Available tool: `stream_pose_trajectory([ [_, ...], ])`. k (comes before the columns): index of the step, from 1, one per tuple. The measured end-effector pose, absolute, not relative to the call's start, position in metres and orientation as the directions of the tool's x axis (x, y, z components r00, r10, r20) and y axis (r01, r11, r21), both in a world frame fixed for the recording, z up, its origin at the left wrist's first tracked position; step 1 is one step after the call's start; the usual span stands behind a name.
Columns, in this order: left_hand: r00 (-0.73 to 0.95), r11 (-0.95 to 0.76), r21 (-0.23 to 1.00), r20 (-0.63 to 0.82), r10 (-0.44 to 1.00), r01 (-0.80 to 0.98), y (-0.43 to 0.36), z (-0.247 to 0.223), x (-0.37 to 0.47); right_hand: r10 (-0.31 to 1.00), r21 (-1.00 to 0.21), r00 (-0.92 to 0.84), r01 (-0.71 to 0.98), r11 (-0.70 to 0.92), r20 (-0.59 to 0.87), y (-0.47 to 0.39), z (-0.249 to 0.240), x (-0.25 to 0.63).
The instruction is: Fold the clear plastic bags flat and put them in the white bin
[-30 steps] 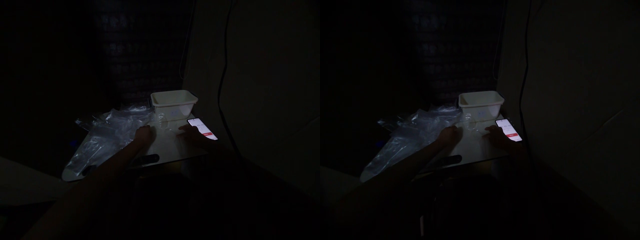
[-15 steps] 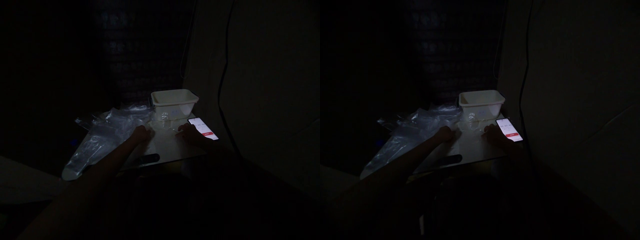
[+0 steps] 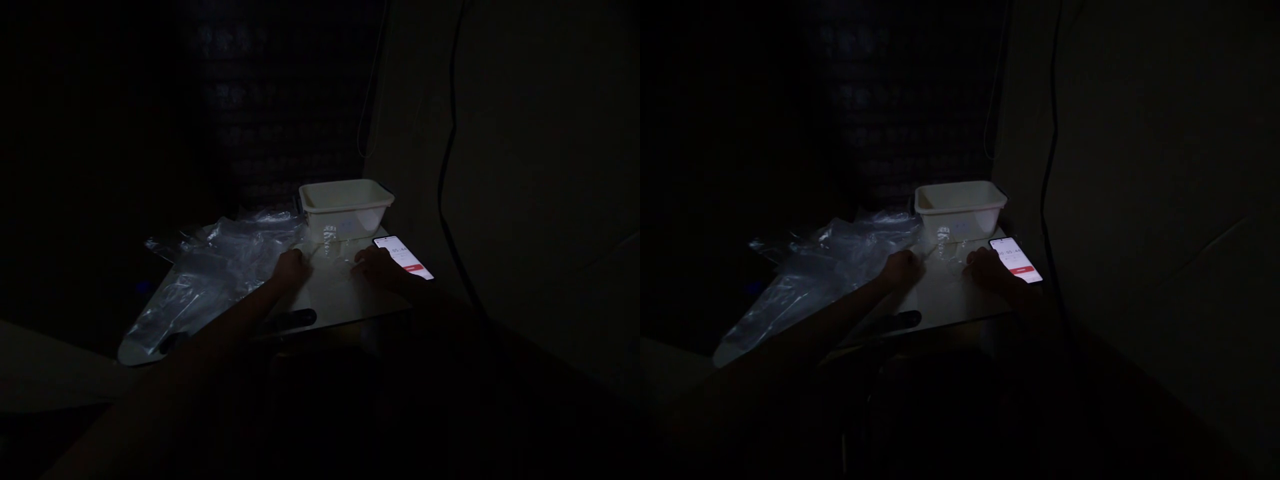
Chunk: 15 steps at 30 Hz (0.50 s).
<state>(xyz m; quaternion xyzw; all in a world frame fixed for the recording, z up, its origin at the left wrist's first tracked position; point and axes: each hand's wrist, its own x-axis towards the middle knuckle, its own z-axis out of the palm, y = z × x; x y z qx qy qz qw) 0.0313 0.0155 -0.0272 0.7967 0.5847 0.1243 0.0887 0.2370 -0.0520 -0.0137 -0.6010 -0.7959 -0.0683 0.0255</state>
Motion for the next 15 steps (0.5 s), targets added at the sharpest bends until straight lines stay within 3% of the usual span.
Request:
stream_pose_trajectory([
  [10,0.342,-0.385,0.433,0.176,0.923,0.815,-0.001,-0.034,0.033,0.952,0.050,-0.278,0.960,0.274,0.125,-0.041,-0.013,0.231],
  [12,0.351,-0.408,0.448,0.207,0.913,0.795,-0.003,-0.036,0.035,0.954,-0.024,-0.253,0.965,0.260,0.162,-0.036,-0.016,0.226],
  [15,0.383,-0.457,0.462,0.248,0.890,0.761,-0.007,-0.037,0.037,0.969,-0.263,-0.146,0.944,0.196,0.198,-0.025,-0.021,0.215],
])
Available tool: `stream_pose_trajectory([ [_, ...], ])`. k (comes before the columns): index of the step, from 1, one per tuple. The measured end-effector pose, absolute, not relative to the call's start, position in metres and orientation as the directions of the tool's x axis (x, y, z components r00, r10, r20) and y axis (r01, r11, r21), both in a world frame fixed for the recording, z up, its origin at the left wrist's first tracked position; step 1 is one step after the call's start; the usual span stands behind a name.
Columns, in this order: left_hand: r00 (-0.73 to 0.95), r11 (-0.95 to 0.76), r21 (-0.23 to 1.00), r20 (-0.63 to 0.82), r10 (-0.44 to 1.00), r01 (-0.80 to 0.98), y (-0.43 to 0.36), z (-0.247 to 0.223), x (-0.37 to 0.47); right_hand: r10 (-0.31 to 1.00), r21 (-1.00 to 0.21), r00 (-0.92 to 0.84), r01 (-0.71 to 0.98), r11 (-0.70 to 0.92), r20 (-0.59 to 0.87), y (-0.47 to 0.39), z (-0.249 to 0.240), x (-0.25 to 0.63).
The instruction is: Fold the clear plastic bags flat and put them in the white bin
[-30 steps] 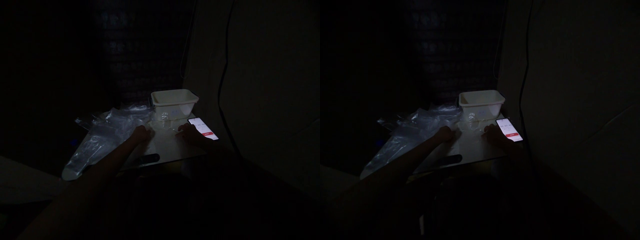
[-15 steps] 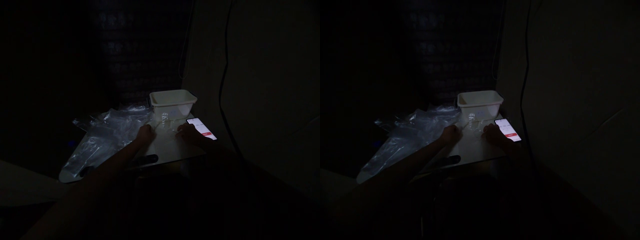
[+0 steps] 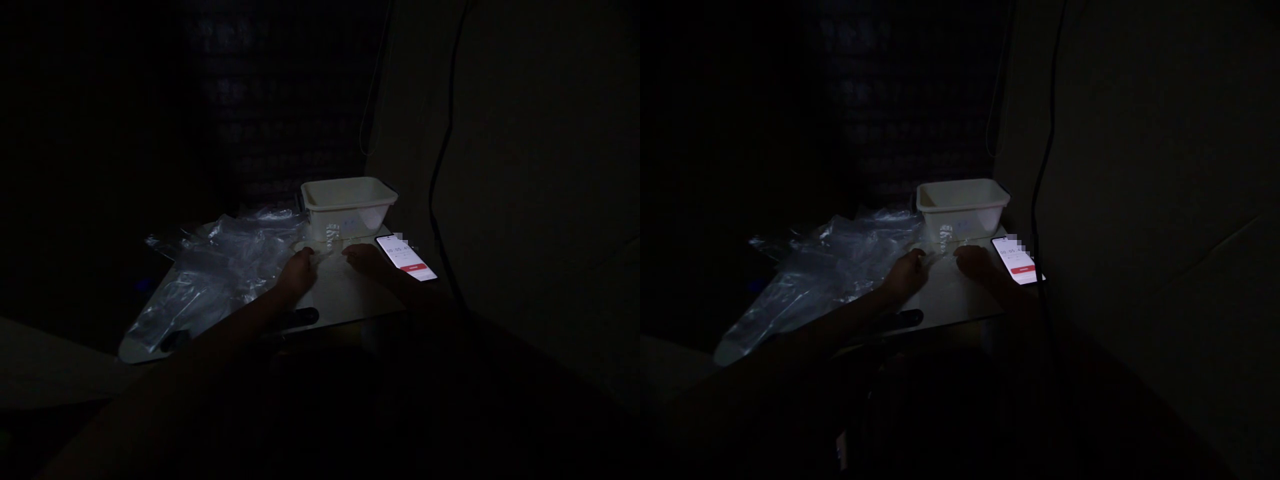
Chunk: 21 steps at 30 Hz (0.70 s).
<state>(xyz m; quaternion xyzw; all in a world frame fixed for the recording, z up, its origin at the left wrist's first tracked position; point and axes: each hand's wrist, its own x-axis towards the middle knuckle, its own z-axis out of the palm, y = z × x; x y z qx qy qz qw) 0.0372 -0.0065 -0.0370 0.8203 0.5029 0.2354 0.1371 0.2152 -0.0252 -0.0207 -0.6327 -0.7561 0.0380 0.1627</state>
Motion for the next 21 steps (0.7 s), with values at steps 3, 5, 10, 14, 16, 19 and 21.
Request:
stream_pose_trajectory([
  [3,0.412,-0.495,0.457,0.275,0.869,0.739,-0.008,-0.037,0.038,0.981,-0.444,-0.060,0.885,0.138,0.186,-0.013,-0.025,0.202],
  [5,0.435,-0.518,0.462,0.282,0.855,0.720,-0.009,-0.038,0.038,0.984,-0.486,-0.021,0.868,0.105,0.175,-0.006,-0.027,0.193],
  [10,0.481,-0.544,0.474,0.260,0.837,0.692,-0.011,-0.038,0.036,0.984,-0.582,0.100,0.813,0.006,0.149,0.004,-0.030,0.182],
  [14,0.505,-0.562,0.450,0.251,0.826,0.694,-0.012,-0.035,0.033,0.949,-0.497,0.112,0.866,0.052,0.294,0.006,-0.038,0.187],
  [16,0.516,-0.572,0.414,0.251,0.819,0.708,-0.012,-0.034,0.031,0.940,-0.452,0.085,0.889,0.078,0.330,0.006,-0.041,0.191],
  [19,0.566,-0.614,0.285,0.236,0.789,0.736,-0.011,-0.035,0.028,0.946,-0.429,0.069,0.900,0.078,0.317,0.005,-0.041,0.197],
  [21,0.618,-0.648,0.163,0.200,0.760,0.744,-0.012,-0.036,0.026,0.953,-0.410,0.062,0.910,0.068,0.297,0.004,-0.039,0.198],
])
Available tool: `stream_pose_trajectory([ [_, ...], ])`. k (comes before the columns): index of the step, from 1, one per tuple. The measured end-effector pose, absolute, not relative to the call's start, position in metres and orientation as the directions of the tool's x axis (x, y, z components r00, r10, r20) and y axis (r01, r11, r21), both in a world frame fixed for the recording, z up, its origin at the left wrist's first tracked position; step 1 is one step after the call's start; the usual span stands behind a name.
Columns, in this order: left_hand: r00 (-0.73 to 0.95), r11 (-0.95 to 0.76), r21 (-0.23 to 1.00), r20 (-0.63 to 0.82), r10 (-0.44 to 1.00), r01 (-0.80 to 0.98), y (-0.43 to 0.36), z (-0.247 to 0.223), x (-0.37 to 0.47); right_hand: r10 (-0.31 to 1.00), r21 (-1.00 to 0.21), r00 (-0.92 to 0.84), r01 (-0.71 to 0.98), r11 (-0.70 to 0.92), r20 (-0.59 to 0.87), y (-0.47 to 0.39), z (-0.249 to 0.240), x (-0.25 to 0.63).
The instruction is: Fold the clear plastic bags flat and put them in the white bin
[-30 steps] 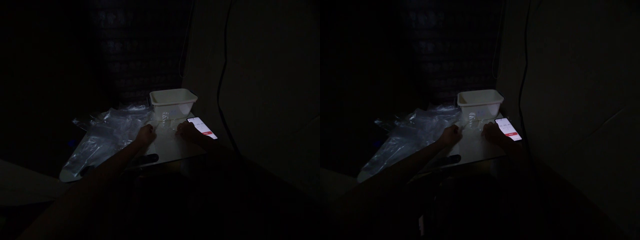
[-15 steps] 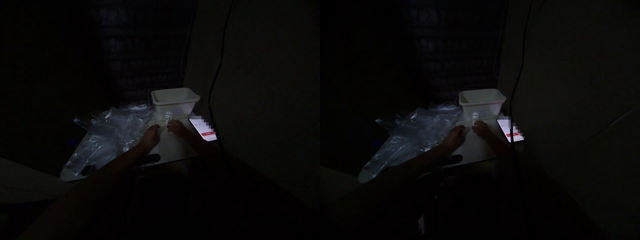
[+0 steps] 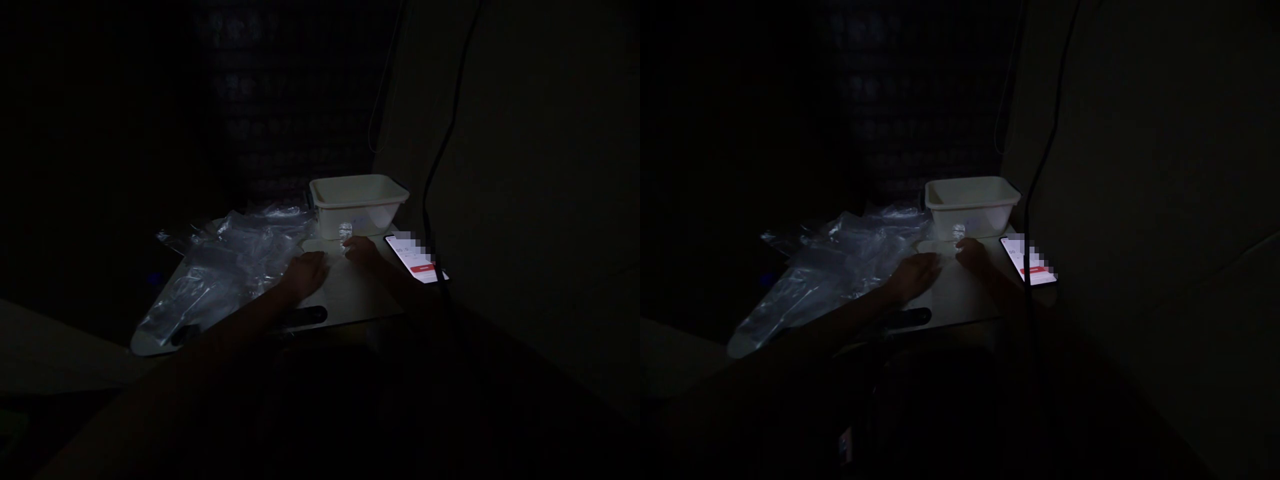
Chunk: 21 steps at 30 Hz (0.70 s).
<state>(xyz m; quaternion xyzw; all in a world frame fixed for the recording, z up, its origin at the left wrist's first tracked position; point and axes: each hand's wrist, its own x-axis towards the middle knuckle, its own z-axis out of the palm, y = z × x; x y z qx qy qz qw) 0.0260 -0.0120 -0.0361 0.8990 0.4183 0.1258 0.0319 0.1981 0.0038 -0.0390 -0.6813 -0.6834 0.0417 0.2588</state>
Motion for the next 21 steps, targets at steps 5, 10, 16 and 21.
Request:
stream_pose_trajectory([
  [5,0.699,-0.699,-0.029,0.043,0.714,0.715,-0.019,-0.040,0.025,0.955,-0.422,0.117,0.907,0.008,0.271,0.002,-0.036,0.196],
  [10,0.730,-0.728,-0.065,0.011,0.684,0.683,-0.021,-0.041,0.025,0.954,-0.442,0.093,0.896,0.046,0.286,0.005,-0.041,0.190],
  [16,0.746,-0.744,-0.073,0.000,0.666,0.664,-0.020,-0.040,0.025,0.938,-0.411,0.020,0.902,0.133,0.346,0.006,-0.040,0.190],
  [21,0.749,-0.748,-0.070,-0.005,0.662,0.660,-0.021,-0.038,0.026,0.954,-0.421,0.055,0.904,0.078,0.294,0.004,-0.040,0.198],
])
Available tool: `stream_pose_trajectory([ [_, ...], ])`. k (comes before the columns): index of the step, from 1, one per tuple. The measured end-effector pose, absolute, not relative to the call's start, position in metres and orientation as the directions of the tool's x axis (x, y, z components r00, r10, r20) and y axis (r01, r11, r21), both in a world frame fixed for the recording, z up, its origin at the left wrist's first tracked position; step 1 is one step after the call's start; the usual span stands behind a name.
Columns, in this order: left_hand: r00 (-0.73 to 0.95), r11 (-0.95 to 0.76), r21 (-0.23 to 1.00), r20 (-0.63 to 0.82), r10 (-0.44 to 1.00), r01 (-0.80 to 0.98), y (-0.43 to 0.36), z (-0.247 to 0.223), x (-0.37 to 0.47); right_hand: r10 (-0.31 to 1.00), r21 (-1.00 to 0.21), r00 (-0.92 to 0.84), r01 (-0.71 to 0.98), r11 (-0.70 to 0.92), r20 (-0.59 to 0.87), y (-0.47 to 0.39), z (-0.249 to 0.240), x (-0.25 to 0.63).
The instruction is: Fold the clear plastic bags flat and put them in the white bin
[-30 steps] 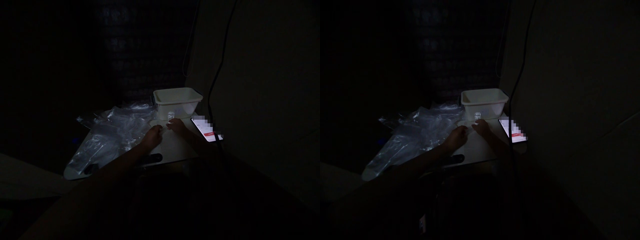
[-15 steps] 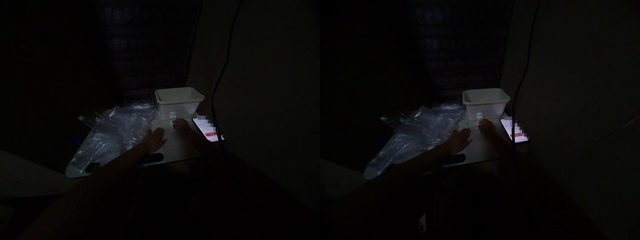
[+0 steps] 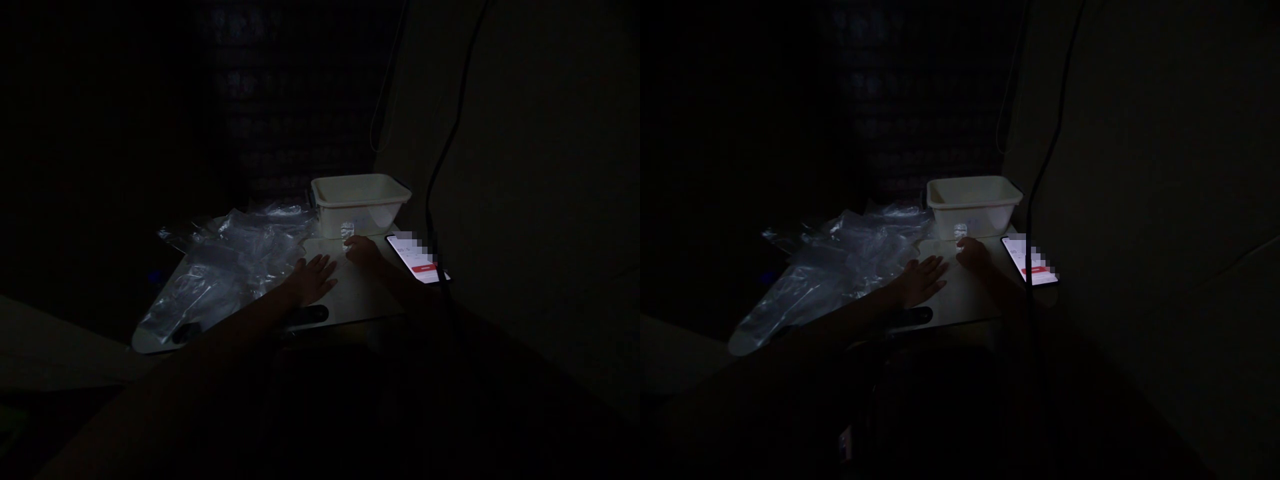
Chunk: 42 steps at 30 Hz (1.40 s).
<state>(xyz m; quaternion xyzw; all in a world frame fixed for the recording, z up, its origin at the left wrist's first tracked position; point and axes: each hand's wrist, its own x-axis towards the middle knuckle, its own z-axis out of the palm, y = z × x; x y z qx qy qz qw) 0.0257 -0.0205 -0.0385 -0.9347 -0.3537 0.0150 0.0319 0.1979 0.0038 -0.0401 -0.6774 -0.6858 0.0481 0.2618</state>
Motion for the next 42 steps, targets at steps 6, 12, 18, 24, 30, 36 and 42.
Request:
stream_pose_trajectory([
  [6,0.778,-0.778,-0.042,-0.017,0.628,0.627,-0.021,-0.037,0.025,0.973,-0.272,0.027,0.962,0.038,0.230,-0.002,-0.041,0.202],
  [12,0.790,-0.789,-0.059,0.000,0.613,0.612,-0.020,-0.041,0.027,0.947,0.001,-0.033,0.999,0.035,0.320,-0.015,-0.031,0.197],
  [18,0.799,-0.798,-0.048,-0.010,0.601,0.600,-0.018,-0.041,0.028,0.908,0.124,-0.143,0.987,0.102,0.393,-0.023,-0.034,0.193],
  [24,0.795,-0.795,-0.033,-0.022,0.607,0.606,-0.019,-0.039,0.028,0.894,0.175,-0.201,0.975,0.141,0.401,-0.019,-0.047,0.201],
  [30,0.800,-0.801,-0.031,-0.044,0.599,0.598,-0.019,-0.036,0.027,0.901,0.156,-0.166,0.981,0.112,0.401,-0.015,-0.051,0.201],
  [36,0.806,-0.811,-0.037,-0.090,0.585,0.584,-0.019,-0.031,0.025,0.925,0.136,-0.126,0.987,0.082,0.357,-0.015,-0.049,0.200],
  [42,0.823,-0.830,-0.061,-0.104,0.558,0.555,-0.018,-0.030,0.023,0.924,0.158,-0.120,0.985,0.066,0.364,-0.014,-0.051,0.200],
])
